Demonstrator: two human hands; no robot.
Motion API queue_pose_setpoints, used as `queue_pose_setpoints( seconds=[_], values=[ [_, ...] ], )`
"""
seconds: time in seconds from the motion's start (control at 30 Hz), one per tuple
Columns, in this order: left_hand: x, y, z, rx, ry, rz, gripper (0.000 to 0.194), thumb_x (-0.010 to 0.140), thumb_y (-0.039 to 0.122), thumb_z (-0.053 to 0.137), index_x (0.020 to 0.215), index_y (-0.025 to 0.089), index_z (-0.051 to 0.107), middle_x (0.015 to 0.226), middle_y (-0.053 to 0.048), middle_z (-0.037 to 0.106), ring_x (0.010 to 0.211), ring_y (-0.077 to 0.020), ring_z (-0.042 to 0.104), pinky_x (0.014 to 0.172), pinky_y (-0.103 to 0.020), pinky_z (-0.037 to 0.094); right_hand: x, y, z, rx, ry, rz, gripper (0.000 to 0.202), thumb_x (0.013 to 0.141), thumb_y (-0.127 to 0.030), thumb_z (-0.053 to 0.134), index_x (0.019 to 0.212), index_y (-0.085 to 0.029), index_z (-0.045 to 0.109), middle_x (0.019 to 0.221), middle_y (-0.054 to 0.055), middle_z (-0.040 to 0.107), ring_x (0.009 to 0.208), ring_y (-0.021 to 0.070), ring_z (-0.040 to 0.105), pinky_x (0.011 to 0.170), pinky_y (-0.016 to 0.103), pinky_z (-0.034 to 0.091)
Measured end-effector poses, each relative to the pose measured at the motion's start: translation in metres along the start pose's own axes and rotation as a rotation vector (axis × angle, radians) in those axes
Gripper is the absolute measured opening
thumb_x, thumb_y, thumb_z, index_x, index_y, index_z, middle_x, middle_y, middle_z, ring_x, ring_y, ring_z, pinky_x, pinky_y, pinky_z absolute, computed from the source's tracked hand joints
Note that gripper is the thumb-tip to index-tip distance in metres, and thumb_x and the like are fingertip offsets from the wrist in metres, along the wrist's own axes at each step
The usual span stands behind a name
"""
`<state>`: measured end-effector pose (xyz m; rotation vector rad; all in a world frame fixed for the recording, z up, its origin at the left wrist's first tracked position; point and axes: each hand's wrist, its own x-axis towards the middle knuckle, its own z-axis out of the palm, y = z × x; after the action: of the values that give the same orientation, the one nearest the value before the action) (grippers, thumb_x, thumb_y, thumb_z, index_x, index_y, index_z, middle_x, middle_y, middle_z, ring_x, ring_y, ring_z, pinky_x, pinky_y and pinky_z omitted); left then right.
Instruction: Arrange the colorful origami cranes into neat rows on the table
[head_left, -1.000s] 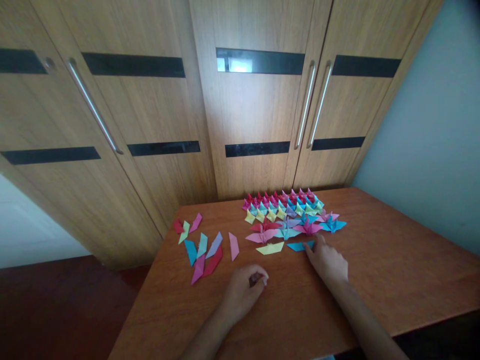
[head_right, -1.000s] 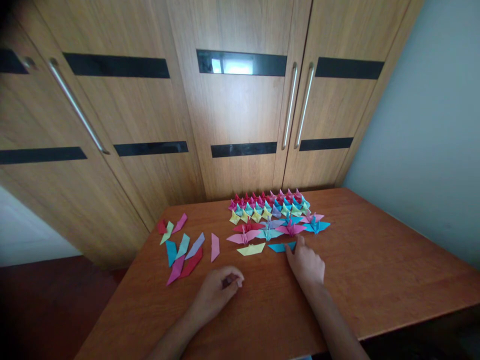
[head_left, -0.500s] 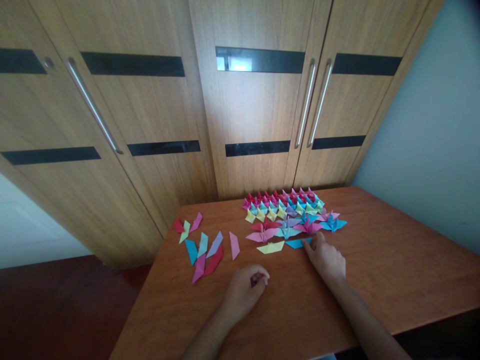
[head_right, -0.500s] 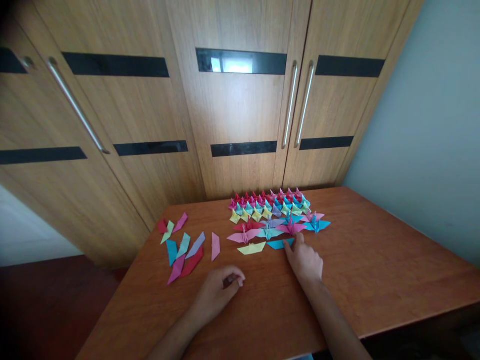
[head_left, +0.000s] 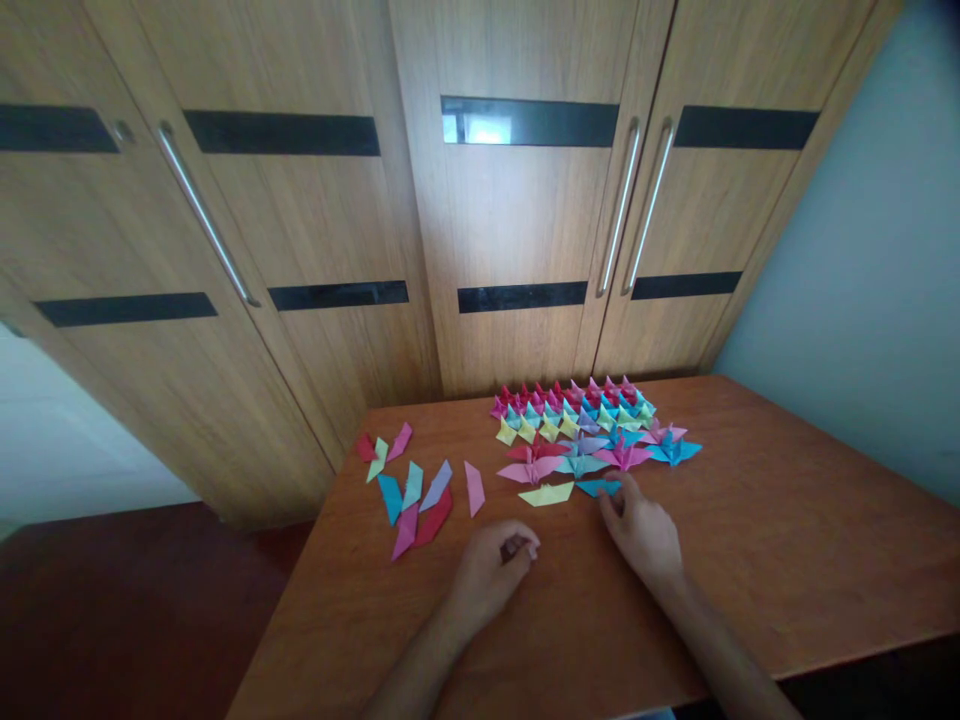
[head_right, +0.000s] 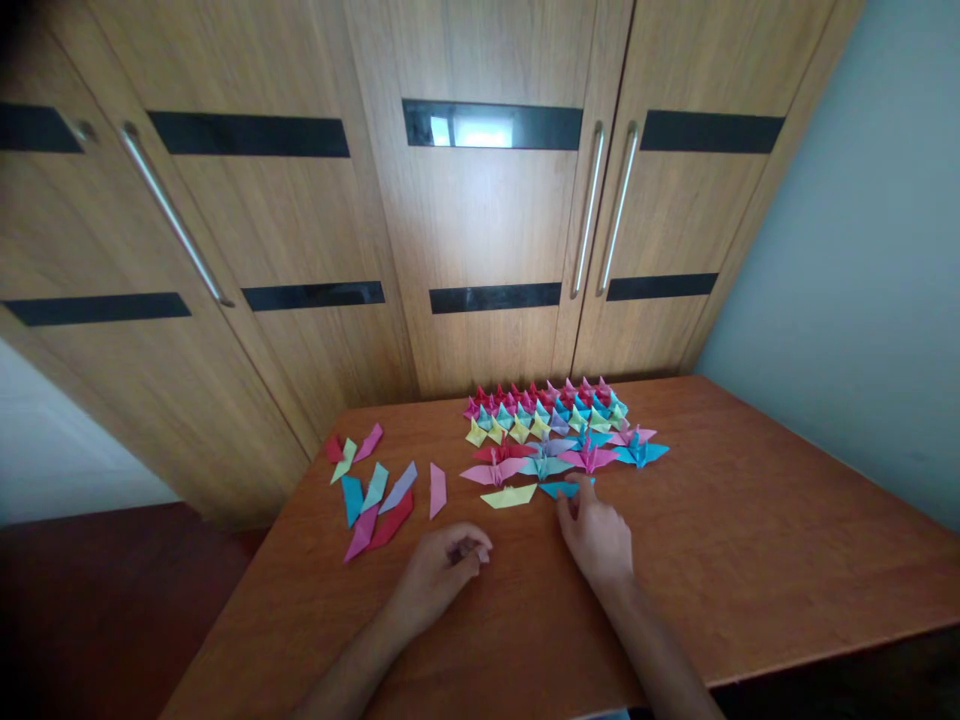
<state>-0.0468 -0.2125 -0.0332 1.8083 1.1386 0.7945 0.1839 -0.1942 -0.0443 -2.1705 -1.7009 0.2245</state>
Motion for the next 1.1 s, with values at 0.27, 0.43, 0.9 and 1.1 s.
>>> queue_pose_setpoints(
  seconds=[0.27,0.43,0.9,1.1],
  values=[
    [0.010,0.001,-0.042,0.459,0.324,-0.009,0.020,0.083,0.022,0.047,0.095,0.022,0.062,0.095,-0.004,0.064,0.086,-0.0193,0.059,0.078,-0.029,0.043,-0.037,-0.038,0.014,0.031,-0.114,-0.217,0.023,0.090,-0.032,0.038,0.107,-0.025,0.051,0.083,0.001,0.068,0.074,0.0178,0.064,0.058,0.024,0.035],
    [0.022,-0.003,-0.052,0.794,0.273,-0.086,0.032,0.082,0.030,0.053,0.112,0.020,0.056,0.118,-0.009,0.056,0.113,-0.0253,0.049,0.094,-0.034,0.037,-0.039,-0.036,0.014,0.047,-0.102,-0.271,0.021,0.089,-0.028,0.039,0.105,-0.024,0.052,0.087,0.002,0.068,0.079,0.0179,0.064,0.061,0.024,0.037],
    [0.029,-0.015,-0.047,0.960,0.252,-0.101,0.049,0.082,0.014,0.046,0.131,0.021,0.041,0.121,-0.011,0.052,0.116,-0.0258,0.046,0.096,-0.037,0.035,-0.040,-0.037,0.009,0.094,-0.121,-0.302,0.026,0.088,-0.023,0.038,0.110,-0.023,0.053,0.096,0.004,0.067,0.086,0.0173,0.062,0.068,0.024,0.039],
    [0.024,-0.018,-0.057,0.808,0.329,0.017,0.048,0.079,0.002,0.041,0.123,0.020,0.048,0.121,-0.009,0.049,0.109,-0.0200,0.052,0.092,-0.031,0.042,-0.040,-0.036,0.010,0.094,-0.098,-0.317,0.024,0.087,-0.023,0.039,0.105,-0.024,0.055,0.095,0.003,0.067,0.085,0.0168,0.062,0.066,0.023,0.039]
  ],
)
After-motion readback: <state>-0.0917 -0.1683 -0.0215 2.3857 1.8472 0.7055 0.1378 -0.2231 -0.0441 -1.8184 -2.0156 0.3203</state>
